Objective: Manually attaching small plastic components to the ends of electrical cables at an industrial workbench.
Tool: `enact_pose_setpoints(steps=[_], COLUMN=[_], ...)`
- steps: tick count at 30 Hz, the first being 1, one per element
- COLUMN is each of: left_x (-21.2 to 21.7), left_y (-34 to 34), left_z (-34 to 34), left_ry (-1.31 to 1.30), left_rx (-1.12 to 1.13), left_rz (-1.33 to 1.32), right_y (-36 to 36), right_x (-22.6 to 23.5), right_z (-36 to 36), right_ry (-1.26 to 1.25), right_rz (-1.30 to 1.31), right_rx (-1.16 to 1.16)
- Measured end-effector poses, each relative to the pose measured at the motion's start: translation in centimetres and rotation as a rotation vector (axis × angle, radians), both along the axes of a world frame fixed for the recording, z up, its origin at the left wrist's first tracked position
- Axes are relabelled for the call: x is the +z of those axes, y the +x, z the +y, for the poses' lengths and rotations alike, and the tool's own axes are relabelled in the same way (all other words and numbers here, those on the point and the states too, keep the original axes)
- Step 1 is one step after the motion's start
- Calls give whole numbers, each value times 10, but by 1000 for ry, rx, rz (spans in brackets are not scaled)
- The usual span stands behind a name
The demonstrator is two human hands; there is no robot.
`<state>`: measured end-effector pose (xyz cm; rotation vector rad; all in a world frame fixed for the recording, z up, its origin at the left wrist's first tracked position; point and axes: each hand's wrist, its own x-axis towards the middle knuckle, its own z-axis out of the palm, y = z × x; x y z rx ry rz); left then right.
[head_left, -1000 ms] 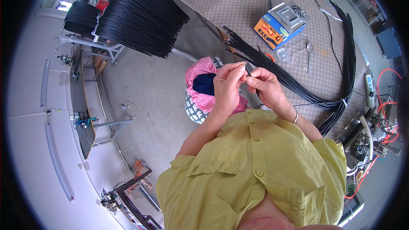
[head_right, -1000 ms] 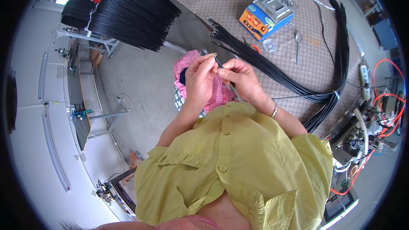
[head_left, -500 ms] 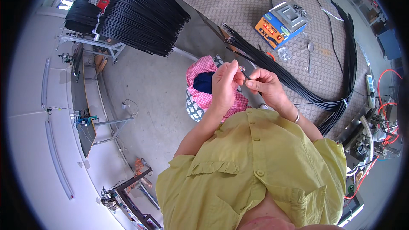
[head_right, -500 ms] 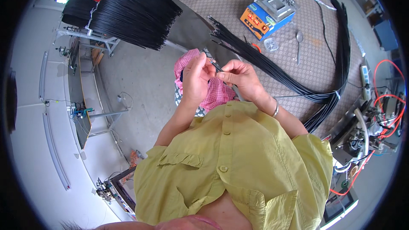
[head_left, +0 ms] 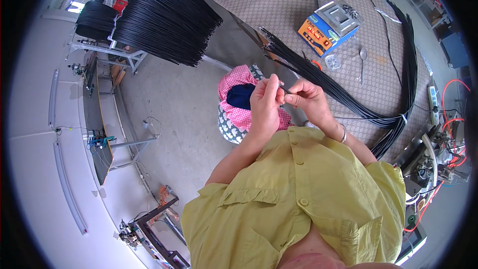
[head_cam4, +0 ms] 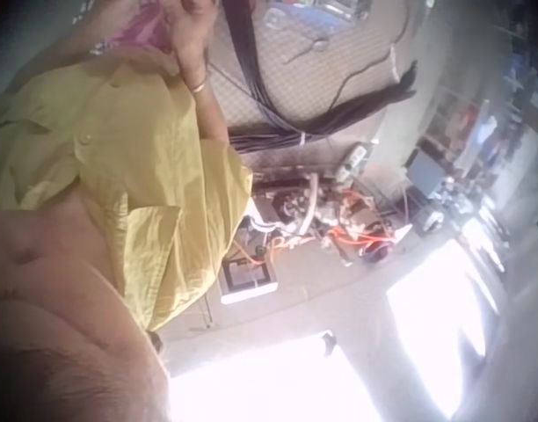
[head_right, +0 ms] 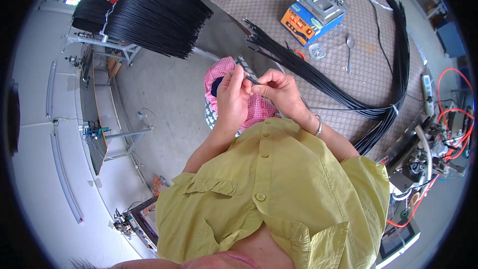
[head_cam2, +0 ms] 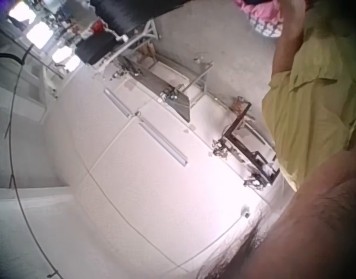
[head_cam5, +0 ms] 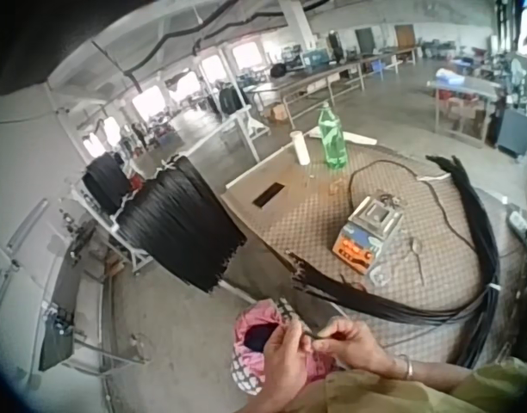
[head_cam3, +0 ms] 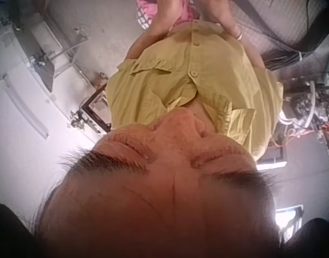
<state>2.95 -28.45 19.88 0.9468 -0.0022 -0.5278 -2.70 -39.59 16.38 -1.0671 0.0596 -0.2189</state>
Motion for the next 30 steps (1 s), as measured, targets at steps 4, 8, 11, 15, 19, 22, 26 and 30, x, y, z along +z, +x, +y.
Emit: enact_pose_setpoints(steps=[4,8,11,15,19,22,26,30], left_x=[7,5,2,2,2,2,-1,-23], left_y=[4,-3,-3,0,3,3,0,-4], left_z=[9,11,13,16,19,18,15,15], left_ry=[-150,-111,-70,-36,58,117,120,227], left_rx=[-179,-174,-146,-116,-114,-89,-46,-106], left_rz=[85,-5,-85,-101,-120,-166,-192,-229], right_y=[3,4,4,3,2,2,3,5], right_x=[-11,-13,-14,-15,-7,-6,-11,-24], right_z=[-6,-5,-5,-7,-5,-4,-3,8], right_ry=[164,181,170,123,103,82,76,64], right_rz=[49,42,41,58,42,24,54,59], right_rx=[74,81,66,58,80,60,24,6])
